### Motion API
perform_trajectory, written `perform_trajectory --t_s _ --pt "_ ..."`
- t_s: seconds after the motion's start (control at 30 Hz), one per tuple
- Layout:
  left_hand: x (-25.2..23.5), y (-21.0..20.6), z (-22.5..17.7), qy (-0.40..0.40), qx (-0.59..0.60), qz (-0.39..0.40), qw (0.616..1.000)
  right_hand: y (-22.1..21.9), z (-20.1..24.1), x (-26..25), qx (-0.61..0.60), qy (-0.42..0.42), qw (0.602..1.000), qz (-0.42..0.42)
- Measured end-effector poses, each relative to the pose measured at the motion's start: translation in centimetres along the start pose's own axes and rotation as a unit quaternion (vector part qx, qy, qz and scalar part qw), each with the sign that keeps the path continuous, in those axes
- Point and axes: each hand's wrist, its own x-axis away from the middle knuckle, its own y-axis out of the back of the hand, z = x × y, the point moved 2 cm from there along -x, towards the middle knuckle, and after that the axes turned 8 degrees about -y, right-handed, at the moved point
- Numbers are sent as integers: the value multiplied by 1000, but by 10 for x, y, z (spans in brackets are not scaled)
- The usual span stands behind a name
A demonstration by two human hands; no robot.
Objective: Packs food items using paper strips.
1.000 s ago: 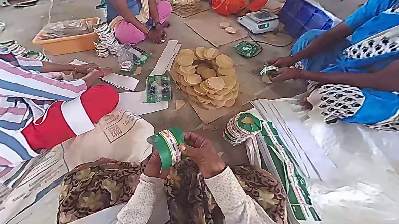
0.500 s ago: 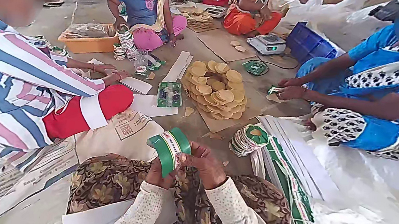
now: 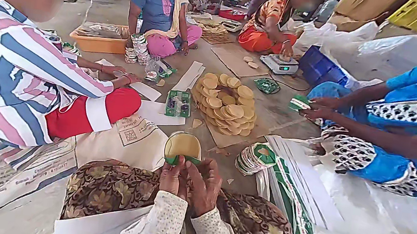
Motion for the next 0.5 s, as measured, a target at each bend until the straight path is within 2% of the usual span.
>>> perform_trajectory --t_s 0.1,0.17,0.3,0.43,0.5 --pt "5 0 10 -86 3 -14 996 0 11 -9 -82 -32 995 -56" --pt "5 1 16 -112 -1 -21 994 0 11 -14 -78 -23 994 -73" --pt "8 2 25 -128 -1 10 992 7 2 -19 6 99 995 -25" --pt "11 0 17 -139 10 0 990 11 4 -19 -37 89 995 33" --pt "8 2 18 -138 13 6 990 10 4 -20 -39 72 996 23"
